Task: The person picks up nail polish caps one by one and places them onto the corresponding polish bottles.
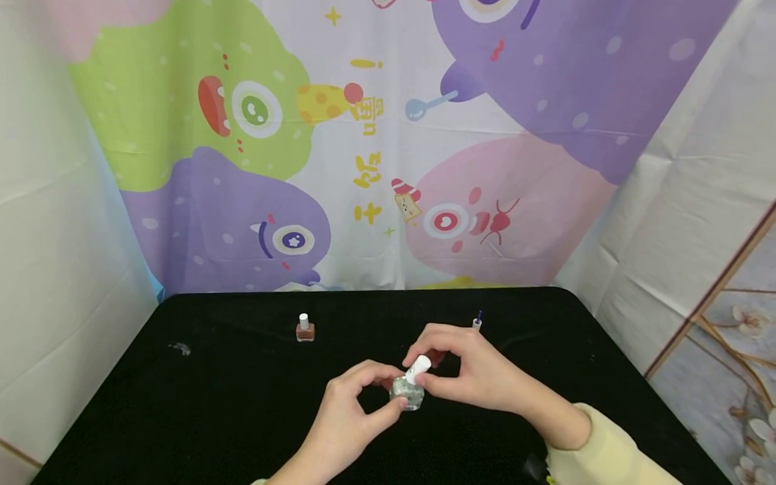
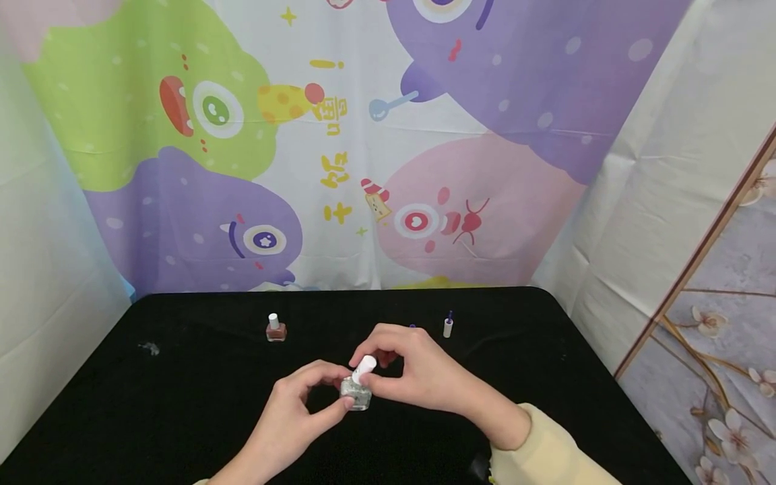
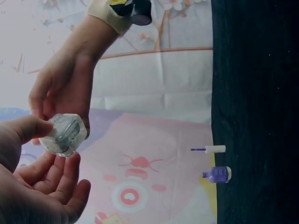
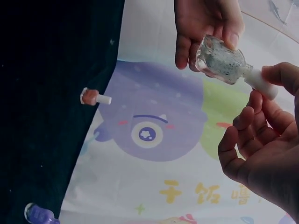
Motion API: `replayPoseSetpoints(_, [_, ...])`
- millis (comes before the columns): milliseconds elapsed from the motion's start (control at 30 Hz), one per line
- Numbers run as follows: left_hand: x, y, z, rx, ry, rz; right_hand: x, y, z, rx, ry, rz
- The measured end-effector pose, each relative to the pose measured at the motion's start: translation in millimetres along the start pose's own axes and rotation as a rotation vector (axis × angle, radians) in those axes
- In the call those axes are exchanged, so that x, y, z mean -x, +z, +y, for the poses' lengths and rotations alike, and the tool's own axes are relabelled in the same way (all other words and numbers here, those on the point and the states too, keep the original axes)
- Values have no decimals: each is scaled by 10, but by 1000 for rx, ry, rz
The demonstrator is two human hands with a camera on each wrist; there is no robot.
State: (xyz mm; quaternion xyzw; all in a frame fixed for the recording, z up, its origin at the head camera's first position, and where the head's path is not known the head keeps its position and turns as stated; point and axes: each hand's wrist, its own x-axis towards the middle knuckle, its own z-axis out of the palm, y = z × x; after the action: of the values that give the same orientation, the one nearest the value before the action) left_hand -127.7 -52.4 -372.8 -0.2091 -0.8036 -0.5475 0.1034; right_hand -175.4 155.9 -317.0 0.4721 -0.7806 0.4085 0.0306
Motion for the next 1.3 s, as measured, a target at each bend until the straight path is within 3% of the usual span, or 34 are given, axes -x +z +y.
replayPoseSetpoints(433, [-14, -1, -16, 5, 9, -1, 7, 64, 64, -72, -5, 12])
replayPoseSetpoints(800, [-23, -10, 18, 37, -42, -12, 1, 57, 75, -62, 25, 23])
replayPoseSetpoints(1033, [-22, -6, 16, 37, -52, -26, 5, 89, 91, -67, 85, 76])
replayPoseSetpoints(1300, [-23, 11, 24, 37, -46, 1, 20, 182, 111, -130, 128, 160])
